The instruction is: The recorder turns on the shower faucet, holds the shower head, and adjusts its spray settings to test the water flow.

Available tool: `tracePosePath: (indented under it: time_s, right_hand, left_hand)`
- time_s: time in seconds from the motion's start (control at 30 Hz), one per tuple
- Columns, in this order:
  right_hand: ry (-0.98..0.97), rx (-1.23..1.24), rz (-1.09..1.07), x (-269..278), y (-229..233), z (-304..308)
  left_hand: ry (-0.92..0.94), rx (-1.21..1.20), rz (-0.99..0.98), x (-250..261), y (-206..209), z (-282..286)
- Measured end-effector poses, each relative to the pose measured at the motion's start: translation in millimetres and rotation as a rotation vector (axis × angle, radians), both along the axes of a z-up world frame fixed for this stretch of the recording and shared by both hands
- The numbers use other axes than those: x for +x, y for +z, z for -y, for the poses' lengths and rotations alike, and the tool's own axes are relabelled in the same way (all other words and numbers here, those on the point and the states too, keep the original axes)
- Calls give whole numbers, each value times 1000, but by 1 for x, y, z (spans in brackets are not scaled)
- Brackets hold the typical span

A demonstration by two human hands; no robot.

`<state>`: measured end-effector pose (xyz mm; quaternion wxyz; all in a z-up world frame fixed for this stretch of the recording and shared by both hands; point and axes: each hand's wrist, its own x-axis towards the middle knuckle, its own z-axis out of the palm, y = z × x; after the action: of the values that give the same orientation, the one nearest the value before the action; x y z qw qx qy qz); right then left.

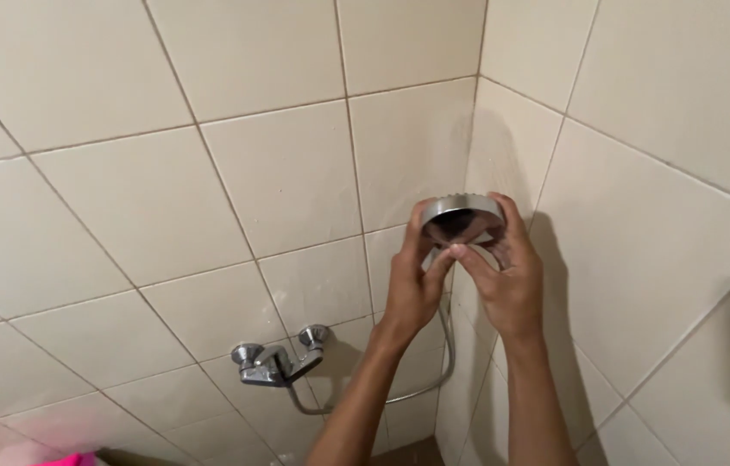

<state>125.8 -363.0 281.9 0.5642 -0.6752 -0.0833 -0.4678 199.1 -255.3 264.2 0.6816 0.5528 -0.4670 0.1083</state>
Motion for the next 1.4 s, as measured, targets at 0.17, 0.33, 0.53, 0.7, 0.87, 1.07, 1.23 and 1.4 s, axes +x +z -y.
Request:
tracePosePath:
  time_s: [0.17,0.33,0.53,0.7,0.87,1.07,1.23,1.4]
  right_hand:
    - [56,-69,-84,16,19,-16]
    - [125,-237,-134,30,31,-55]
    - [335,-205,-171,46,30,-124]
    - [494,-219,-163,58,20,-173]
    - [527,-239,-201,58,7,-216]
    - [519,-234,-242,54,-11,-253]
    - [504,-223,-293,47,-18,-273]
    - [455,-224,-395,38,-30,-286]
  left_hand:
    - [53,-78,-68,5,6,-19]
    - [158,-182,-223,4,0,-57]
    - [317,-315,-220,2,-5,-118]
    - [428,-342,-270,-5,-9,-170]
    - [543,-308,-274,-13,-25,-210]
    - [535,-313,-372,-15,-49,-246]
    - [505,-329,-362,-21,-60,-263]
    - [431,-323,-414,-29,-76,-279]
